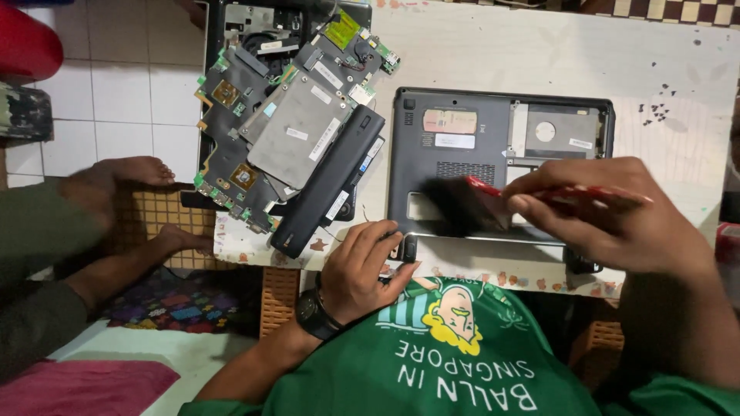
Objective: Disassembling a laptop by unscrewing the internal frame and cleaning the components with a brush.
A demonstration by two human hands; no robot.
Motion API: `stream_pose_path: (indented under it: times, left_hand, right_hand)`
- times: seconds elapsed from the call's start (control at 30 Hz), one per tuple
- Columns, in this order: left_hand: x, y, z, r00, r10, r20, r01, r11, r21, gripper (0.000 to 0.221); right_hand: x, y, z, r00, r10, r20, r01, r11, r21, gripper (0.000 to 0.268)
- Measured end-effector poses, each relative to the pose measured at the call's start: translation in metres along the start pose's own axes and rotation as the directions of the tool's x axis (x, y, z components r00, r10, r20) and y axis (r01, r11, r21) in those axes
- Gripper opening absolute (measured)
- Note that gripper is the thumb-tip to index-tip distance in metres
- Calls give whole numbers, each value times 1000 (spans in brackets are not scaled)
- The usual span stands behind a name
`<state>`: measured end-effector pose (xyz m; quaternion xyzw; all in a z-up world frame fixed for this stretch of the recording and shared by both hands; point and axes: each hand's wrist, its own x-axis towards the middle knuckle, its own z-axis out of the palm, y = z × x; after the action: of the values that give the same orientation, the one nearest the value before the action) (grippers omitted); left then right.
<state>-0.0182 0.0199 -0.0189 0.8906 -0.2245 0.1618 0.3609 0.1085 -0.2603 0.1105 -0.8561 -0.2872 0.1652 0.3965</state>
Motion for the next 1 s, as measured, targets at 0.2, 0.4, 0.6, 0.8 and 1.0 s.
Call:
stream_pose_path:
  times: [0.2, 0.4, 0.6, 0.8, 1.0]
  left_hand:
    - [-2, -3, 3, 1000, 0, -4, 0, 1000, 10, 37]
    - [-1, -1, 1, 1000, -7, 0, 7, 1000, 9, 37]
    - [3, 2, -3, 1000, -5, -4, 5, 1000, 30, 35]
    - [2, 2, -2, 1000, -3, -4, 3, 1000, 21, 36]
    - [-3, -1, 1, 1000, -3, 4, 3, 1000, 25, 38]
  right_hand:
    - [-10, 5, 5, 967, -137, -214, 76, 960, -269, 22]
    - [-32, 1, 12, 998, -66, -24, 62, 988, -144, 21]
    - [-30, -1, 18, 994, -49, -98, 26, 975, -222, 21]
    - [-37, 11, 24, 985, -18, -172, -22, 973, -229, 21]
    - [-28, -3, 21, 988, -46, -144, 52, 998, 38, 18]
